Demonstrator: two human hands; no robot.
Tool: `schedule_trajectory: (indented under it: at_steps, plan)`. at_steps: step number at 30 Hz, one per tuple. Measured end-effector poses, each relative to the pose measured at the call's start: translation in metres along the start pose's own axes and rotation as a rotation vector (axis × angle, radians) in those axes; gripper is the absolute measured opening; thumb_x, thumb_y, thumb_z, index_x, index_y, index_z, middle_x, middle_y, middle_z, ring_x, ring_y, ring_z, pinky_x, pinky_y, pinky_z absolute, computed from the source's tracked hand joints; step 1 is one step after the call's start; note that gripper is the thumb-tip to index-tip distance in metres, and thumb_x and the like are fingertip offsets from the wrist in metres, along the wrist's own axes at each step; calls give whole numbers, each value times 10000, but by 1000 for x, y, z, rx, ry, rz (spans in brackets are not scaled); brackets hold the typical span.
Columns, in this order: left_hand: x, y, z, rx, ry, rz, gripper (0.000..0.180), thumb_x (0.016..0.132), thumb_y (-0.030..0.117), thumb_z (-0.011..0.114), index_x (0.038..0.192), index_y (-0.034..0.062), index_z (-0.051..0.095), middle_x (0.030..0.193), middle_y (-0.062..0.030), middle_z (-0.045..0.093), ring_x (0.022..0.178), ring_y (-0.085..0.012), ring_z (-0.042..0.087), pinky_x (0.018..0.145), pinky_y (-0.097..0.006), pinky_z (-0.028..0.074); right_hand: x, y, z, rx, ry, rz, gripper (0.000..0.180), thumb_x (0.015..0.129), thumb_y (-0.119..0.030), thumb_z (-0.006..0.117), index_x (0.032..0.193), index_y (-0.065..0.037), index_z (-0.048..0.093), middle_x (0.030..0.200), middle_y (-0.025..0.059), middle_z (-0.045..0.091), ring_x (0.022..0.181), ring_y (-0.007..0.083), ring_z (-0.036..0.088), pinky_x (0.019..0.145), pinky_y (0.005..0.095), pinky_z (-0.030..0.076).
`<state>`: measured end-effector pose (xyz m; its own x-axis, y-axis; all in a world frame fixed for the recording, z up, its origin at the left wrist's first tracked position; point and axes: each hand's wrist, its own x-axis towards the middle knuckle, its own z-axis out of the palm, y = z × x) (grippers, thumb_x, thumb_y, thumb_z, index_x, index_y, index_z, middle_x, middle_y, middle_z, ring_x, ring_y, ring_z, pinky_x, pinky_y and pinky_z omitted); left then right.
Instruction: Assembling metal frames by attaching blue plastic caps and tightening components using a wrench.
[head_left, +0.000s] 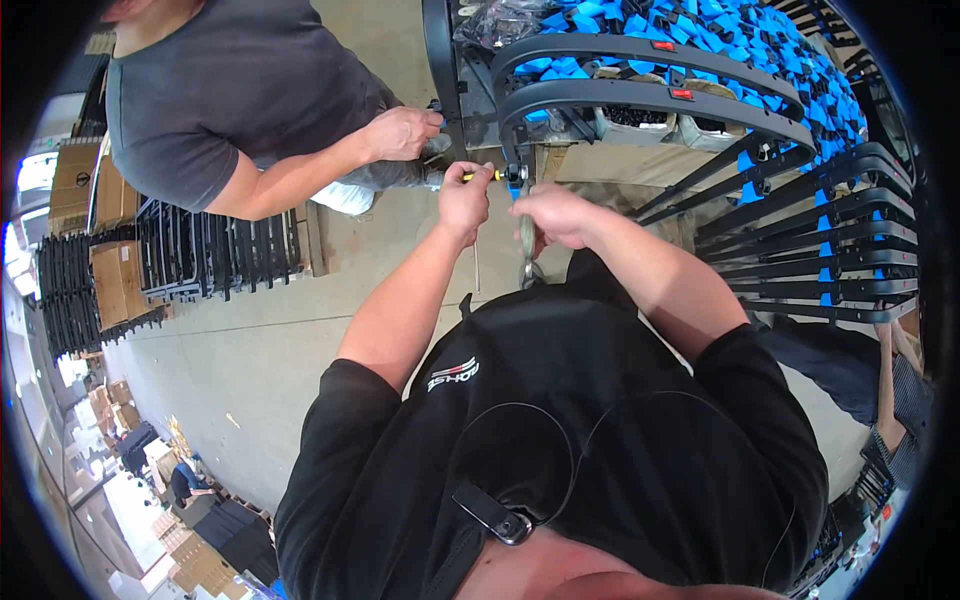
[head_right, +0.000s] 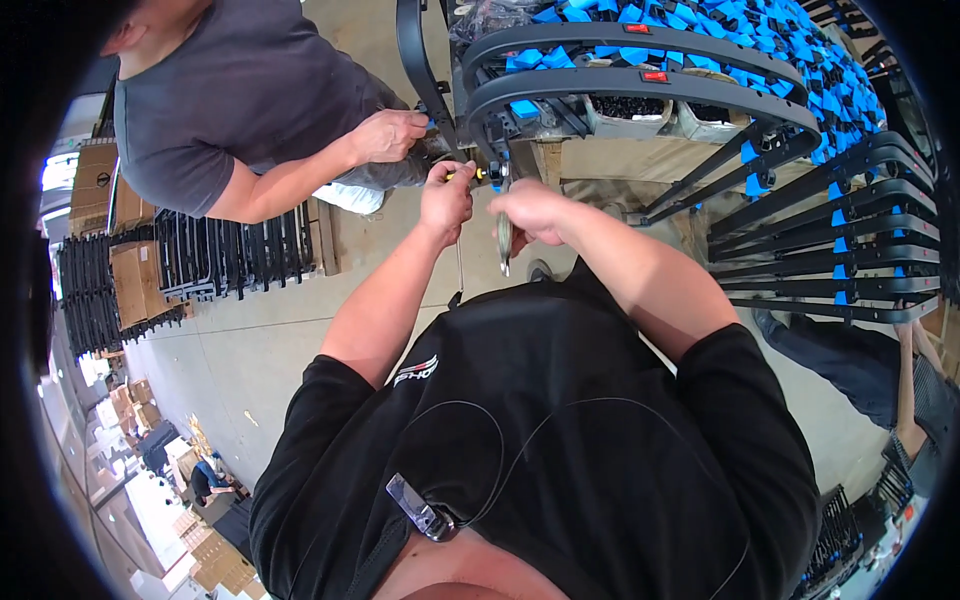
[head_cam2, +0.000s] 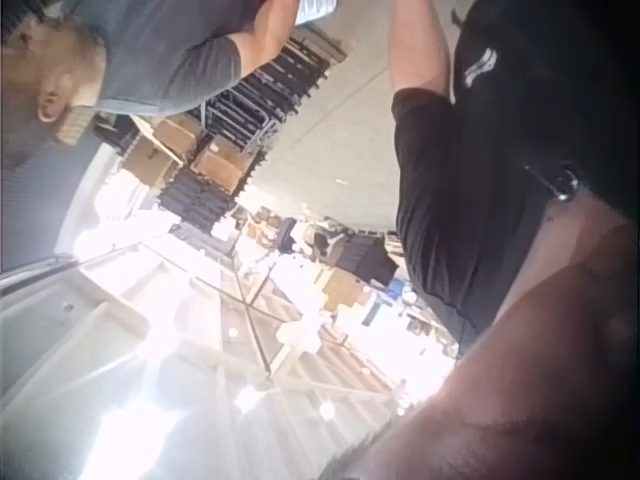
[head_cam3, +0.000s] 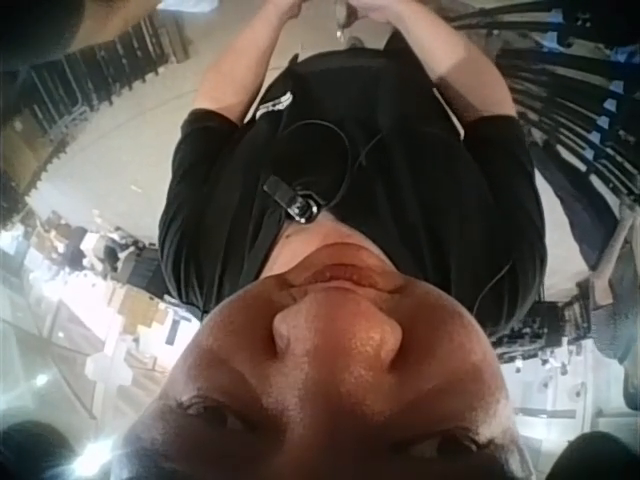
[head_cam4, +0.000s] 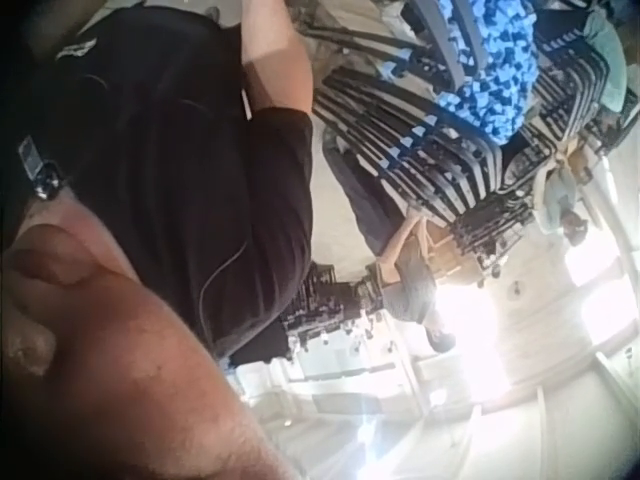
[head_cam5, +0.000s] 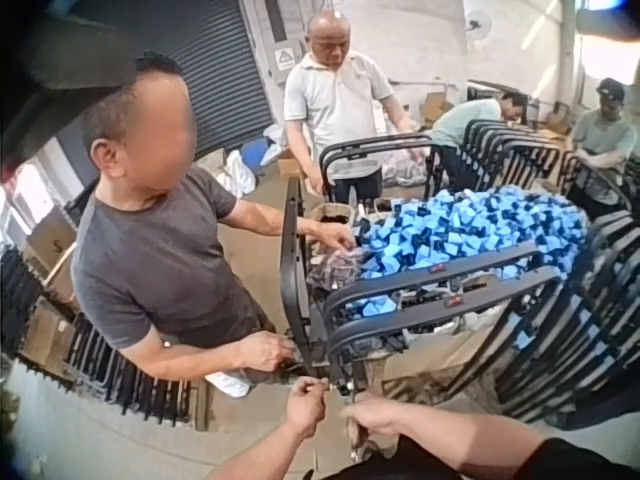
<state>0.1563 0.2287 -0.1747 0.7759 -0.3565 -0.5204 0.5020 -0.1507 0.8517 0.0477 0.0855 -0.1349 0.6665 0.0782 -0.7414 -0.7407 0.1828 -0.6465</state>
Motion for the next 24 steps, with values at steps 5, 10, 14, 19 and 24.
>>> schedule_trajectory:
  at_steps: [5, 10, 14, 19, 24]
  plan:
    - [-6, -2, 4, -5, -2, -10, 205, 957, 239, 723, 965, 145, 541, 601, 43, 462, 431, -62, 367, 376, -273, 240, 36, 33, -1, -784, 355, -186, 392, 917, -174, 597, 1123, 155, 541, 990, 264, 693, 773, 397, 730, 614, 480, 598]
    - [-7, 9, 1, -39, -11, -59, 202, 955, 237, 722, 960, 139, 545, 588, 34, 471, 407, -71, 366, 360, -291, 235, 1, 9, 5, -175, 52, 85, 405, 918, -183, 588, 1156, 144, 555, 1072, 333, 682, 955, 421, 723, 780, 468, 596]
    - [-2, 14, 11, 37, 16, -84, 214, 939, 252, 739, 932, 125, 567, 624, 32, 500, 460, -77, 405, 400, -299, 277, 50, 58, 0, -806, 538, -370, 360, 881, -161, 600, 1098, 121, 550, 946, 231, 685, 699, 341, 708, 545, 464, 575]
    - [7, -11, -4, 103, 91, 130, 200, 931, 246, 744, 910, 113, 596, 661, 30, 538, 529, -71, 438, 461, -298, 318, -25, -17, 20, -249, 109, 70, 485, 890, -201, 617, 1186, 161, 489, 1076, 316, 678, 928, 405, 718, 798, 476, 586]
    - [0, 6, 8, 81, 34, -43, 228, 954, 274, 724, 984, 140, 542, 609, 40, 454, 426, -69, 371, 376, -260, 242, 12, 30, 7, -743, 362, -204, 599, 876, -222, 643, 1256, 183, 422, 1144, 346, 655, 1082, 427, 681, 903, 432, 555]
